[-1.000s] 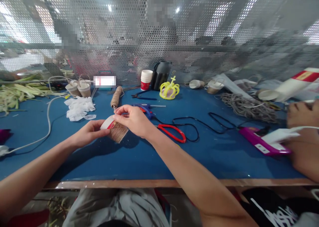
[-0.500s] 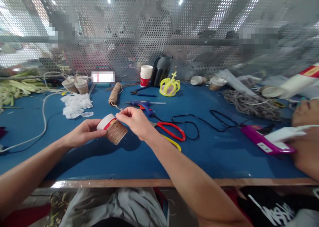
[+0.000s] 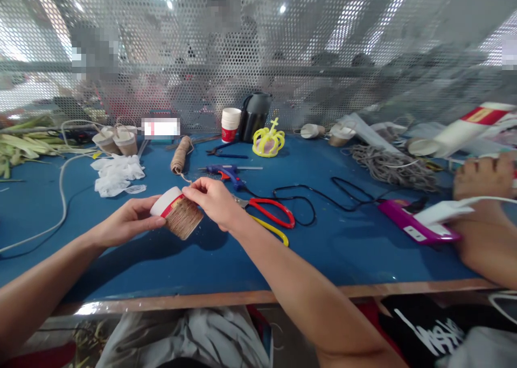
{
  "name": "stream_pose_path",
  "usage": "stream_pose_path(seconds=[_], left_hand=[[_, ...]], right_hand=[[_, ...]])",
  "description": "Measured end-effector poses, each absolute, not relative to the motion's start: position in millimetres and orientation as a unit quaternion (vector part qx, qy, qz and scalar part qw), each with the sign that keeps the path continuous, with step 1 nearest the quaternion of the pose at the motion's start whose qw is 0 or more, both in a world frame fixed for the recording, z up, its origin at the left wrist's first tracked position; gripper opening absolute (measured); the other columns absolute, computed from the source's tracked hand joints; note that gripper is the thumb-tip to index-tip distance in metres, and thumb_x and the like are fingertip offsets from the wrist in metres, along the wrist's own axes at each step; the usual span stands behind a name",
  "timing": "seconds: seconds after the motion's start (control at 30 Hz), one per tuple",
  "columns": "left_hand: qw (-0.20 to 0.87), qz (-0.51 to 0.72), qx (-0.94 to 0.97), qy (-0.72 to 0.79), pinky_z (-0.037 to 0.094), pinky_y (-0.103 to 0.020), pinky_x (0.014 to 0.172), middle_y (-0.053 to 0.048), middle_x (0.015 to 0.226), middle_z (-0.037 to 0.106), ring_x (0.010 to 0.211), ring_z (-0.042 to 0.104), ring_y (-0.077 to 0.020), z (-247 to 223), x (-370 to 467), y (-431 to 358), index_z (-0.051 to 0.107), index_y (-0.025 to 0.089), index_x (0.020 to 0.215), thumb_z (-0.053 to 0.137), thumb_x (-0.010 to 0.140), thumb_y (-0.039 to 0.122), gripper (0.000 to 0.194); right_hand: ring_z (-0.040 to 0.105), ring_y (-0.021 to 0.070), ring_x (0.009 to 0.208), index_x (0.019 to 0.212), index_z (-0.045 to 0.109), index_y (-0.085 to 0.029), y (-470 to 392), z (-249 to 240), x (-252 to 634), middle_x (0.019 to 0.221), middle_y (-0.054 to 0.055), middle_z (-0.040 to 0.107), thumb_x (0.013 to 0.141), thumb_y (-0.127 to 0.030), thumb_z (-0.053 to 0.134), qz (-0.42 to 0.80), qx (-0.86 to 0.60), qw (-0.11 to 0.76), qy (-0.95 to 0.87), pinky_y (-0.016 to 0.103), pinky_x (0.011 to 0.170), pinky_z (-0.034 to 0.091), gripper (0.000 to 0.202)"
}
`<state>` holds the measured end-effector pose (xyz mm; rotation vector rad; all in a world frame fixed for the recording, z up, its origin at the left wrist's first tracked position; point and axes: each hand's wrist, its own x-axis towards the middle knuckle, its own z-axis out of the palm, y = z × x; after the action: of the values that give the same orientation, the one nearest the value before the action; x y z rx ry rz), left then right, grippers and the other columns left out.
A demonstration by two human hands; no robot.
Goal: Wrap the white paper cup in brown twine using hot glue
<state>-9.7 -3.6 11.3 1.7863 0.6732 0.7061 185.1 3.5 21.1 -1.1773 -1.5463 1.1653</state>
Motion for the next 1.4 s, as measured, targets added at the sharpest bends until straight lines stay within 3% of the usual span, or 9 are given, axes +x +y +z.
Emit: stream_pose_path(seconds=[0.4,0.63,0.8,0.97,1.4], left_hand=[[0.469,0.297,0.793,0.251,0.037,-0.027,0.093,-0.006,0.116,0.057,0.104,0.052,-0.0188,12,-12,-4,0.061,0.015,0.096,0.056,0.080,0.024,0.018],[0.424,0.293,0.815,0.265,0.036,-0.031,0.095,-0.009,0.115,0.057,0.106,0.051,-0.0197,16,-10,-6,0.062,0.014,0.087,0.054,0.081,0.022,0.013],[0.376,0.289,0.832,0.288,0.035,-0.036,0.099,-0.011,0.117,0.055,0.113,0.047,-0.0216,18,-8,-8,0.060,0.016,0.095,0.053,0.081,0.024,0.017],[0.343,0.287,0.821,0.356,0.036,-0.043,0.099,-0.011,0.123,0.050,0.115,0.045,-0.0235,18,-5,-10,0.049,0.020,0.110,0.060,0.075,0.024,0.036],[0.304,0.284,0.829,0.374,0.039,-0.045,0.093,-0.011,0.112,0.057,0.109,0.049,-0.0249,3,1,-12,0.049,0.019,0.107,0.056,0.077,0.027,0.032]], right_hand=[[0.037,0.0089,0.054,0.069,0.045,-0.018,-1,17,183,0.061,-0.005,0.042,0.078,-0.040,0.049,0.440,-0.498,0.389,-0.639,0.024,0.050,0.029,0.024],[0.042,0.0117,0.062,0.070,0.044,-0.019,-7,18,178,0.065,-0.003,0.045,0.084,-0.035,0.040,0.380,-0.534,0.377,-0.655,0.026,0.057,0.032,0.021],[0.043,0.0120,0.060,0.071,0.041,-0.020,-6,20,179,0.064,-0.003,0.045,0.086,-0.033,0.038,0.353,-0.542,0.390,-0.656,0.027,0.058,0.034,0.019],[0.045,0.0128,0.061,0.074,0.040,-0.021,-3,20,185,0.066,-0.002,0.046,0.087,-0.033,0.037,0.312,-0.560,0.397,-0.657,0.027,0.058,0.036,0.018],[0.052,0.0165,0.072,0.080,0.042,-0.020,-6,15,182,0.077,0.005,0.053,0.088,-0.029,0.034,0.265,-0.550,0.369,-0.701,0.030,0.068,0.041,0.014]])
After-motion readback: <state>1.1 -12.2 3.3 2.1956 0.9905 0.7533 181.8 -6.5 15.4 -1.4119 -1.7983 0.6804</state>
